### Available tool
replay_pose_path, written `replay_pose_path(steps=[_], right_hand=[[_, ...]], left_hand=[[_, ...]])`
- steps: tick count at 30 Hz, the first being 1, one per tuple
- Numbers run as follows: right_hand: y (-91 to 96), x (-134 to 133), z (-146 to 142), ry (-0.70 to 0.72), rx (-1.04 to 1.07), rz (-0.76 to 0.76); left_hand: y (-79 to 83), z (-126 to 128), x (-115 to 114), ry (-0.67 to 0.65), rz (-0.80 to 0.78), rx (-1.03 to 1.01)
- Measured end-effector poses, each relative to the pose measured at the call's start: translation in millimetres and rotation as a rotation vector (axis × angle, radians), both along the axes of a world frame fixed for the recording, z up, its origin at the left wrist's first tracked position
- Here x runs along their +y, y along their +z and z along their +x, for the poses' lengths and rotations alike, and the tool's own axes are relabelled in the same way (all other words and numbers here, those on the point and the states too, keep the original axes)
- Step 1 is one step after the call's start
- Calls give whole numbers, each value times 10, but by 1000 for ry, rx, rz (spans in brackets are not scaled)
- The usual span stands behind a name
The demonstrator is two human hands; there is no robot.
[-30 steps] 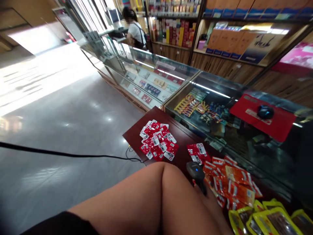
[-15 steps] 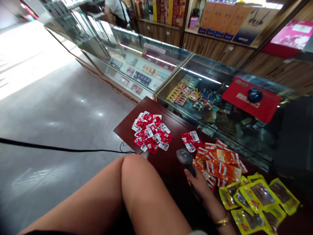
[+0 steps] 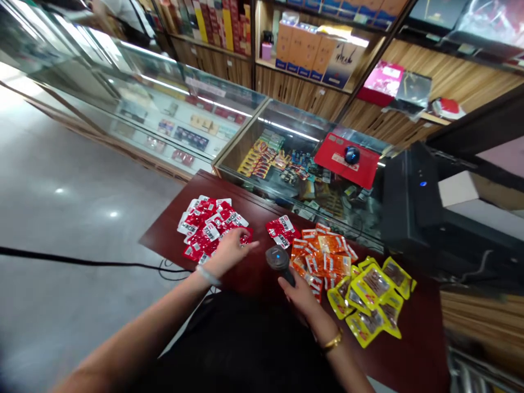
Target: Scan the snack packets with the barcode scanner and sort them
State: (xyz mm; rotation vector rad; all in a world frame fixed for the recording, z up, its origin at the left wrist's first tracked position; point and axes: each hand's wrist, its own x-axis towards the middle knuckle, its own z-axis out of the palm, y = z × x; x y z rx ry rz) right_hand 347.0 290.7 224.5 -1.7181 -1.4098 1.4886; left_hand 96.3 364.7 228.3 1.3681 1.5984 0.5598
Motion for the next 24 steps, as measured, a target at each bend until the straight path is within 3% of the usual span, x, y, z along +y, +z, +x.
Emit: replay_pose_path(steps=[4,7,9,12,18,24], right_hand=[[-40,-69,23,-21,-14,12],[-71,-101,24,-39,4,21],[-92,-110,28,-49,18,22],[-109,-116,41,-69,22,14],[-47,-76,69,-143,23,47],[26,20,97,-180,52,44]], left_hand=[[-336,-163,101,51,50,632],[-541,-153,49,-25,52,785],[-591,-146,46,-76,81,814],[-585,-127,93,-153,45,742],[-654,211,169,-204,-144,250],[-768,505,174,-244,-124,65]])
